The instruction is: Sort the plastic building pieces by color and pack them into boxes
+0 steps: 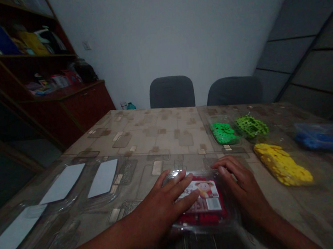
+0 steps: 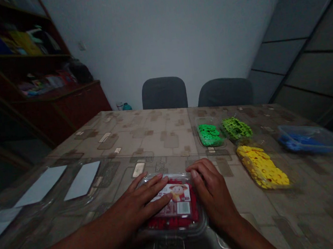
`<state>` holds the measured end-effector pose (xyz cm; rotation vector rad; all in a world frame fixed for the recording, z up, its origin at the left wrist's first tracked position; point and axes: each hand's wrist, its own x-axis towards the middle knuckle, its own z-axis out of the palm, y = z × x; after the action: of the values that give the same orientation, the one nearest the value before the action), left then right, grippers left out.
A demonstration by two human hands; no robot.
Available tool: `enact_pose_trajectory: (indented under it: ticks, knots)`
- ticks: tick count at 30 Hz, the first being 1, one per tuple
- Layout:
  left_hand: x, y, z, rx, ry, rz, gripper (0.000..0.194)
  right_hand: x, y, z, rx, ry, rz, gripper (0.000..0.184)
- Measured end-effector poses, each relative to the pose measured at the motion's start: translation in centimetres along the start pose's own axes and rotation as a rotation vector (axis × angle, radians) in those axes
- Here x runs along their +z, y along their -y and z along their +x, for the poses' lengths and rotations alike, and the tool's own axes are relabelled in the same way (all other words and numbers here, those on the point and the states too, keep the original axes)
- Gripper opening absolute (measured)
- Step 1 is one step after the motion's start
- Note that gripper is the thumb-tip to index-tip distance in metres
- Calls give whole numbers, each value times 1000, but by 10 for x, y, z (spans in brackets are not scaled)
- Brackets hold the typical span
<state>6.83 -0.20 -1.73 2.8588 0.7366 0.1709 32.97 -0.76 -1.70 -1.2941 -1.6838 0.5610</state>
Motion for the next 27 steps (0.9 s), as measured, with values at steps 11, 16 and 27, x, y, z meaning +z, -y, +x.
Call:
enact_pose_trajectory:
  ticks: [11, 16, 27]
  knots:
    - [-11, -10, -1, -35, 78, 33, 91, -30, -40, -74, -582, 209, -307, 32]
    - [-11, -20, 6, -75, 1, -3, 90, -20, -49, -75, -607, 74, -260, 36]
    - [-3, -26, 12, -117, 40, -17, 91, -28, -40, -78, -547, 154, -357, 46]
